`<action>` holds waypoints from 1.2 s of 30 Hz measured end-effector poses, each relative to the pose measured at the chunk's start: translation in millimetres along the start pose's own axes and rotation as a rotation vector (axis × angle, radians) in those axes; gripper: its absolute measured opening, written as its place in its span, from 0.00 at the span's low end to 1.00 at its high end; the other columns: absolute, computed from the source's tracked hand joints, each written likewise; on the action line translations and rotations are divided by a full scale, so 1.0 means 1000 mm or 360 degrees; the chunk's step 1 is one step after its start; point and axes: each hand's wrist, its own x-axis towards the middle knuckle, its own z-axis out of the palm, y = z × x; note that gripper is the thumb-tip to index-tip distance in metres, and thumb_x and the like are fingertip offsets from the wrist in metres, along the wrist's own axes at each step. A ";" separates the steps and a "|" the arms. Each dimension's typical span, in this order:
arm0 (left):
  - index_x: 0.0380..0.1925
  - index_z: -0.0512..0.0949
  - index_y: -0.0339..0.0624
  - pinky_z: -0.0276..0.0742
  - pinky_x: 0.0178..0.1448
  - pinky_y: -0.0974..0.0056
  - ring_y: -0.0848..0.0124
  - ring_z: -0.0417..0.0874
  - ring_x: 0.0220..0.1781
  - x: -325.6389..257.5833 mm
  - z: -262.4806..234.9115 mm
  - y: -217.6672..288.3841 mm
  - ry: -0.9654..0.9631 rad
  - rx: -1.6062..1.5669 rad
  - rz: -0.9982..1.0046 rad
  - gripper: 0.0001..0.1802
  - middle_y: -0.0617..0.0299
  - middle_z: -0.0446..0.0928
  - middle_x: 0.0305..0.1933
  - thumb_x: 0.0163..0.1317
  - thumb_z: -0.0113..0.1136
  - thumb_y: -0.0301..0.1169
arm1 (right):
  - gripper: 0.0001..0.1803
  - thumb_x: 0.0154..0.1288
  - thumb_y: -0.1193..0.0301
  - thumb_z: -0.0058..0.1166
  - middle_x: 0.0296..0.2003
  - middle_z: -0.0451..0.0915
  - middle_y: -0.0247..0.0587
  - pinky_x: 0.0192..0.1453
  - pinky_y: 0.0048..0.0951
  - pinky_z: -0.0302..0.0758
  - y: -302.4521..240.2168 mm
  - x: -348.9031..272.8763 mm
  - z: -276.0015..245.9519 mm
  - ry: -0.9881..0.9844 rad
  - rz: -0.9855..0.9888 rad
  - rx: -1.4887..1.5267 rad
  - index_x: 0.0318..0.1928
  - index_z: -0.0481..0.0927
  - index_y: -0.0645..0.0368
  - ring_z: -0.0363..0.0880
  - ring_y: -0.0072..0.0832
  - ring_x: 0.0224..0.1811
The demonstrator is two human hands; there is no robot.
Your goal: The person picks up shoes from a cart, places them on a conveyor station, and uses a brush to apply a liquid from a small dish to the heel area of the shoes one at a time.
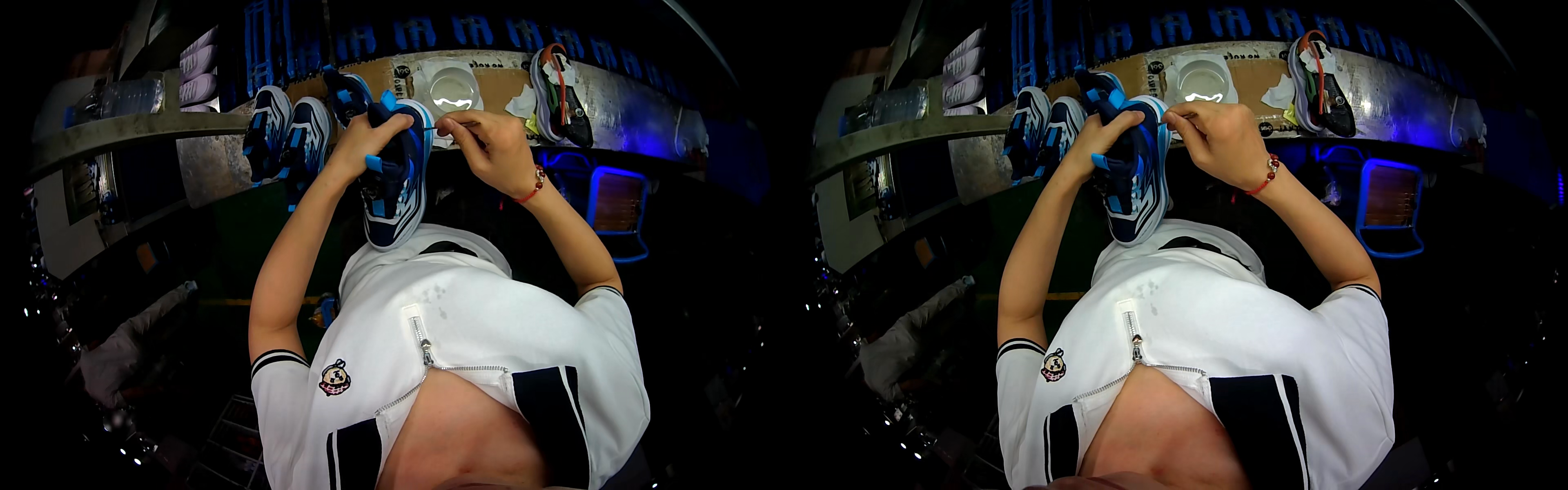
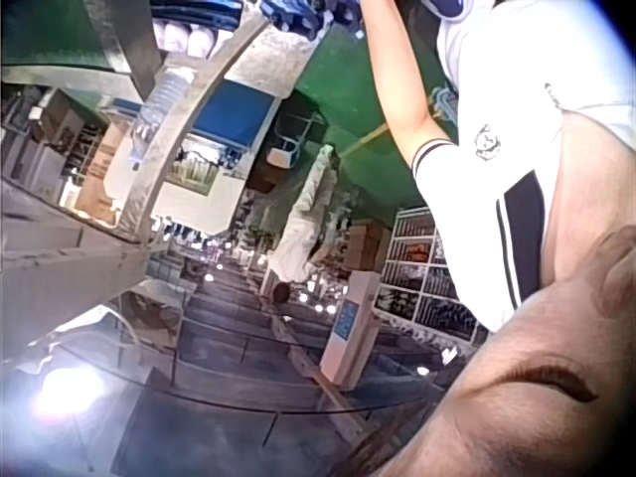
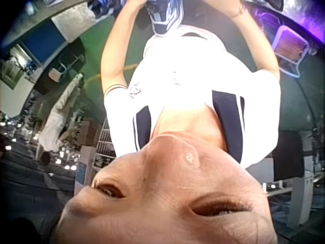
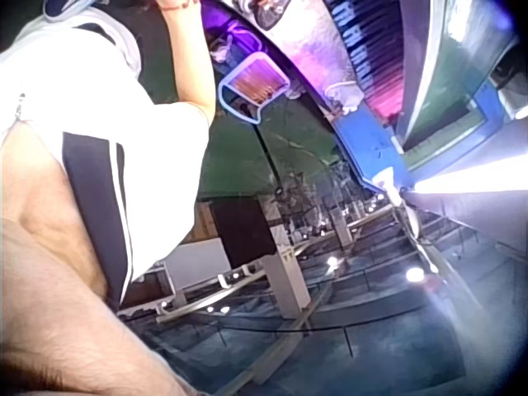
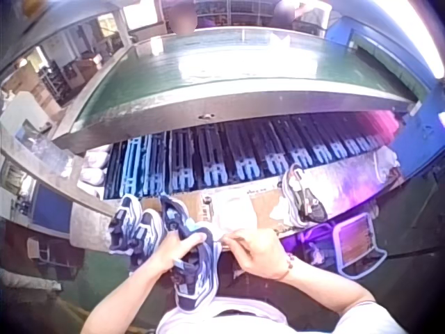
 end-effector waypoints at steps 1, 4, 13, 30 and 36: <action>0.31 0.81 0.36 0.72 0.42 0.69 0.73 0.79 0.33 0.001 0.000 -0.001 0.0001 0.0016 0.0005 0.22 0.62 0.80 0.30 0.54 0.59 0.48 | 0.06 0.64 0.77 0.54 0.29 0.84 0.44 0.32 0.22 0.79 0.000 0.001 0.000 0.0007 0.0023 -0.0009 0.37 0.81 0.67 0.85 0.28 0.31; 0.31 0.81 0.35 0.72 0.42 0.69 0.73 0.79 0.34 0.002 0.002 -0.005 0.0043 -0.0021 0.0030 0.23 0.62 0.80 0.30 0.54 0.60 0.48 | 0.06 0.62 0.74 0.54 0.26 0.84 0.41 0.25 0.23 0.74 0.007 0.012 0.005 0.0239 -0.0041 0.0105 0.35 0.83 0.64 0.82 0.29 0.23; 0.28 0.80 0.36 0.72 0.41 0.70 0.75 0.78 0.31 0.000 -0.001 -0.002 -0.0007 -0.0108 -0.0045 0.21 0.62 0.80 0.28 0.53 0.62 0.46 | 0.13 0.63 0.67 0.49 0.29 0.85 0.39 0.39 0.34 0.78 0.141 0.023 0.031 -0.0123 0.0547 -0.0381 0.36 0.85 0.58 0.83 0.38 0.31; 0.27 0.80 0.37 0.71 0.39 0.70 0.75 0.78 0.30 -0.002 0.000 -0.001 -0.0002 -0.0103 0.0035 0.20 0.64 0.79 0.27 0.54 0.61 0.46 | 0.14 0.67 0.64 0.50 0.31 0.85 0.38 0.35 0.25 0.75 0.117 0.026 0.012 0.0100 0.0490 -0.0025 0.38 0.84 0.62 0.83 0.27 0.30; 0.28 0.81 0.37 0.71 0.39 0.70 0.76 0.78 0.30 0.001 0.002 0.000 -0.0029 -0.0071 -0.0032 0.21 0.64 0.79 0.27 0.54 0.61 0.47 | 0.14 0.69 0.68 0.50 0.34 0.84 0.40 0.37 0.18 0.74 0.028 0.025 -0.015 -0.0030 0.0422 0.0516 0.39 0.83 0.68 0.81 0.21 0.34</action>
